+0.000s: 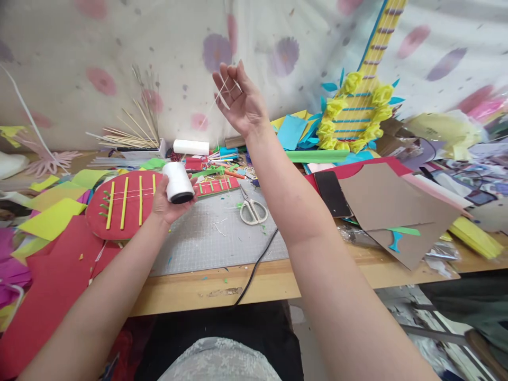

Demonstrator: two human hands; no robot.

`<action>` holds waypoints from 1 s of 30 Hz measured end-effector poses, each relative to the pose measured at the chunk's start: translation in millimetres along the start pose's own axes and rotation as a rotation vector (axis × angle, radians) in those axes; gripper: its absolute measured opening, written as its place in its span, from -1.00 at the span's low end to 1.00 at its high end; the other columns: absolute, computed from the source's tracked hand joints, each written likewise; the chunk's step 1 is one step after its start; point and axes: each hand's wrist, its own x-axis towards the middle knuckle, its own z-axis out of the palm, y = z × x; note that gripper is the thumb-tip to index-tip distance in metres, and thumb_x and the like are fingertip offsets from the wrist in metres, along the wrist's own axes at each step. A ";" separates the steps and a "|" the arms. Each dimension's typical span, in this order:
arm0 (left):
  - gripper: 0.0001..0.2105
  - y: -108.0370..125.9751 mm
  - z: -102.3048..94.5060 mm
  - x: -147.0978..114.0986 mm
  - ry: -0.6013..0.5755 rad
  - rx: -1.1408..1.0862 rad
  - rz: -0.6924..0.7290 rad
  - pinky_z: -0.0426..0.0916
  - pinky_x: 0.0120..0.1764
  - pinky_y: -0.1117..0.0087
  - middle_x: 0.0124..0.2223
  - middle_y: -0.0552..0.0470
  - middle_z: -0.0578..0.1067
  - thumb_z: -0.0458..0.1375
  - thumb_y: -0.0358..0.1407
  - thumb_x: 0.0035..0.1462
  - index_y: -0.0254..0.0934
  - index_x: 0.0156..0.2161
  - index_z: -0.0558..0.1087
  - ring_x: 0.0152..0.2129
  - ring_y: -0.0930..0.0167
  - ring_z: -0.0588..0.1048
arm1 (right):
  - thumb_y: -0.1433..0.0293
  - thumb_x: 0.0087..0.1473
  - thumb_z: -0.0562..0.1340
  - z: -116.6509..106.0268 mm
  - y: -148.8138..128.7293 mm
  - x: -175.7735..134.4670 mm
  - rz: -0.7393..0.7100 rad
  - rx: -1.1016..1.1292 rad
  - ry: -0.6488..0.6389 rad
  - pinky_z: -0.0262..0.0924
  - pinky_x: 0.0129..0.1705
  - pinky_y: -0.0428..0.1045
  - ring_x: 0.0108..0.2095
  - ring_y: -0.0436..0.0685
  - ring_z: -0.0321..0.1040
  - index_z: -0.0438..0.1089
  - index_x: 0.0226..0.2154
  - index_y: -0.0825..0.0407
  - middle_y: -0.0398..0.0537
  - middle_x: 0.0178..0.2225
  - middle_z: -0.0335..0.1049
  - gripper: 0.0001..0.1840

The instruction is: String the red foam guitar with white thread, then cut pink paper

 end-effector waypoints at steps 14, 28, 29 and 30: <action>-0.49 -12.3 -23.5 -7.9 -0.018 -0.173 -0.010 0.46 -0.24 0.25 -0.29 -0.04 0.54 0.25 0.05 -0.15 -0.23 -0.13 0.39 -0.34 0.31 0.54 | 0.12 0.13 0.08 -35.7 -7.0 2.3 0.073 -0.236 0.194 -0.16 -0.62 -0.11 -0.63 -0.05 -0.05 0.25 -0.37 -0.10 -0.22 -0.60 0.09 -0.77; -0.62 67.5 -57.7 -26.4 0.220 0.005 0.299 0.43 -0.23 0.31 -0.29 0.14 0.56 0.29 -0.11 -0.20 -0.15 -0.22 0.38 -0.27 0.38 0.50 | 0.25 0.20 -0.01 -85.1 12.7 8.1 0.162 0.024 0.413 -0.24 -0.63 -0.03 -0.67 0.03 -0.30 0.09 -0.52 -0.11 -0.28 -0.71 -0.17 -0.74; -0.67 73.4 -60.4 -25.7 0.266 -0.004 0.326 0.42 -0.22 0.33 -0.28 0.16 0.56 0.24 -0.11 -0.13 -0.14 -0.22 0.37 -0.26 0.40 0.49 | 0.21 0.20 0.00 -88.6 14.2 7.5 0.167 0.003 0.410 -0.25 -0.63 -0.03 -0.67 0.02 -0.30 0.07 -0.53 -0.11 -0.28 -0.71 -0.19 -0.72; -0.71 79.5 -62.9 -25.2 0.324 -0.028 0.354 0.42 -0.20 0.35 -0.29 0.17 0.56 0.18 -0.09 -0.06 -0.14 -0.22 0.37 -0.25 0.42 0.49 | 0.17 0.19 0.02 -91.2 15.5 5.9 0.172 -0.026 0.396 -0.26 -0.63 -0.04 -0.67 0.01 -0.31 0.06 -0.54 -0.11 -0.29 -0.71 -0.22 -0.69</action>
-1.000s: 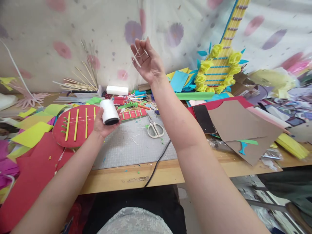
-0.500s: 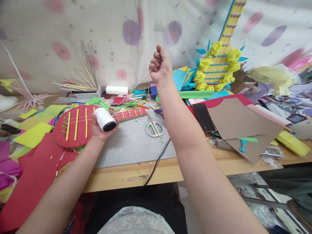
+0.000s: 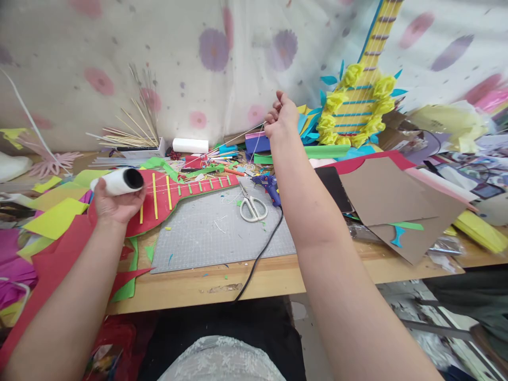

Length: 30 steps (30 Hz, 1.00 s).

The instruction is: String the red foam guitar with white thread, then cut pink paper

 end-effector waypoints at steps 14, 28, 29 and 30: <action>-0.65 39.7 32.7 4.5 -0.193 0.054 -0.013 0.42 -0.28 0.30 -0.35 0.07 0.54 0.09 -0.01 -0.07 -0.25 -0.28 0.35 -0.31 0.38 0.48 | 0.36 0.06 0.19 47.2 17.1 -121.0 0.369 -0.160 -0.596 -0.38 -0.70 -0.18 -0.70 -0.15 -0.33 0.23 -0.50 0.05 -0.36 -0.70 -0.21 -0.83; -0.65 6.3 81.1 3.8 -0.393 0.145 -0.407 0.31 -0.50 0.40 -0.40 -0.01 0.46 0.14 -0.04 -0.10 -0.28 -0.30 0.37 -0.42 0.38 0.42 | 0.15 0.07 0.17 58.4 114.0 -197.7 0.096 -1.010 -1.312 -0.07 -0.46 -0.09 -0.54 -0.05 0.07 0.25 -0.61 0.08 -0.22 -0.62 0.16 -0.60; -0.68 2.9 82.9 3.8 -0.395 0.156 -0.423 0.31 -0.51 0.41 -0.40 0.01 0.46 0.14 -0.06 -0.09 -0.26 -0.30 0.38 -0.42 0.38 0.43 | 0.14 0.07 0.18 56.1 112.0 -198.2 0.057 -1.013 -1.362 -0.04 -0.44 -0.08 -0.52 -0.04 0.09 0.28 -0.59 0.07 -0.21 -0.61 0.19 -0.62; -0.70 -0.3 84.7 3.8 -0.393 0.165 -0.431 0.31 -0.51 0.41 -0.40 0.01 0.46 0.14 -0.07 -0.07 -0.25 -0.30 0.38 -0.42 0.37 0.44 | 0.15 0.06 0.19 53.0 109.3 -198.4 0.022 -0.987 -1.410 0.00 -0.40 -0.08 -0.48 -0.02 0.15 0.33 -0.56 0.07 -0.19 -0.57 0.25 -0.65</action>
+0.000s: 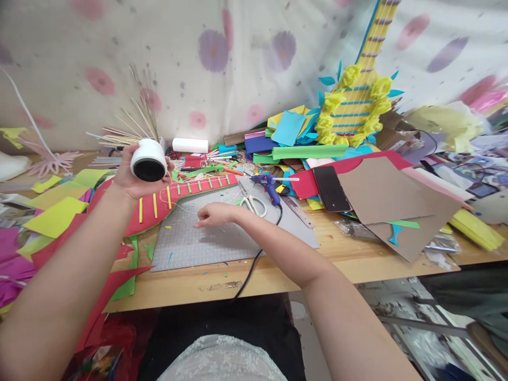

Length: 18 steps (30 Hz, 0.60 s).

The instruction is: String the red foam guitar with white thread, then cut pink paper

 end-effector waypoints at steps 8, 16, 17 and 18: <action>-0.64 -17.4 6.8 9.5 0.039 0.130 -0.032 0.45 -0.31 0.22 -0.22 -0.16 0.53 0.16 -0.12 -0.03 -0.31 -0.16 0.42 -0.27 0.20 0.54 | 0.27 -0.10 0.33 -20.3 14.7 -27.1 0.042 0.170 0.395 0.14 0.04 0.14 -0.02 0.21 0.26 0.37 -0.49 0.04 0.07 -0.12 0.37 -0.80; -0.59 -20.3 11.0 3.5 0.105 0.423 -0.176 0.50 -0.36 0.19 -0.26 -0.16 0.56 0.21 -0.38 -0.15 -0.35 -0.10 0.41 -0.39 0.18 0.57 | 0.54 -0.18 0.22 -17.6 -6.5 20.7 -0.024 0.969 0.495 0.35 -0.31 -0.07 -0.09 0.06 0.34 0.12 -0.14 -0.04 -0.04 -0.08 0.37 -0.51; -0.59 -18.7 11.2 1.4 0.134 0.471 -0.186 0.50 -0.37 0.20 -0.26 -0.16 0.56 0.22 -0.39 -0.17 -0.35 -0.10 0.41 -0.40 0.20 0.57 | 0.52 -0.17 0.24 -17.1 -8.6 22.8 0.011 0.970 0.440 0.33 -0.36 -0.09 -0.12 0.07 0.36 0.13 -0.15 -0.02 -0.02 -0.11 0.39 -0.52; -0.58 -17.0 10.9 -0.7 0.153 0.506 -0.192 0.50 -0.39 0.21 -0.27 -0.16 0.56 0.22 -0.39 -0.17 -0.35 -0.10 0.40 -0.41 0.21 0.56 | 0.49 -0.17 0.26 -16.7 -9.9 23.8 0.030 0.973 0.396 0.31 -0.40 -0.10 -0.15 0.08 0.38 0.13 -0.15 0.00 0.00 -0.11 0.40 -0.52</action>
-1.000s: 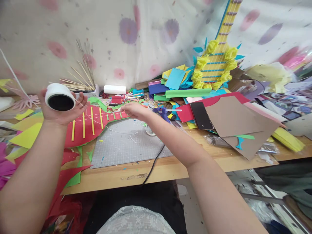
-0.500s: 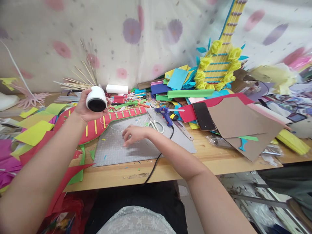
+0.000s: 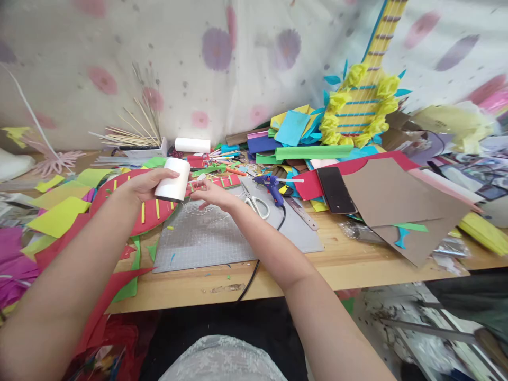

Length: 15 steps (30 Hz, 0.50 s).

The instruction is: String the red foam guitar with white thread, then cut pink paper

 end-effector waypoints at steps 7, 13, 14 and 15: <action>-0.65 -0.6 -4.6 -0.9 -0.078 -0.277 0.106 0.49 -0.29 0.25 -0.27 -0.10 0.54 0.19 -0.24 -0.04 -0.32 -0.11 0.37 -0.32 0.25 0.56 | 0.51 -0.24 0.36 18.2 11.8 6.9 -0.017 0.216 -0.081 0.24 -0.53 -0.16 -0.53 -0.14 0.27 0.07 -0.01 -0.10 -0.12 -0.08 0.39 -0.26; -0.64 -11.2 -3.4 12.7 0.024 -0.438 0.152 0.47 -0.23 0.27 -0.31 -0.04 0.52 0.23 -0.14 0.00 -0.28 -0.13 0.35 -0.33 0.31 0.55 | 0.31 0.05 0.24 31.9 33.0 14.9 -0.010 0.183 -0.098 0.23 -0.54 -0.17 -0.63 -0.15 0.17 0.34 -0.37 0.10 -0.29 -0.63 0.20 -0.82; -0.63 -12.5 -4.0 14.0 0.055 -0.444 0.168 0.46 -0.22 0.27 -0.31 -0.03 0.52 0.23 -0.14 0.00 -0.28 -0.13 0.34 -0.34 0.32 0.54 | 0.28 0.08 0.22 28.8 35.7 14.1 -0.009 0.162 -0.111 0.21 -0.56 -0.17 -0.65 -0.15 0.15 0.36 -0.38 0.12 -0.30 -0.65 0.18 -0.79; -0.63 -13.4 -4.6 14.6 0.082 -0.447 0.186 0.46 -0.22 0.27 -0.31 -0.03 0.51 0.24 -0.13 0.00 -0.28 -0.13 0.34 -0.34 0.32 0.54 | 0.26 0.09 0.21 24.5 38.0 12.8 -0.006 0.141 -0.130 0.20 -0.57 -0.17 -0.66 -0.16 0.13 0.38 -0.37 0.12 -0.30 -0.66 0.18 -0.77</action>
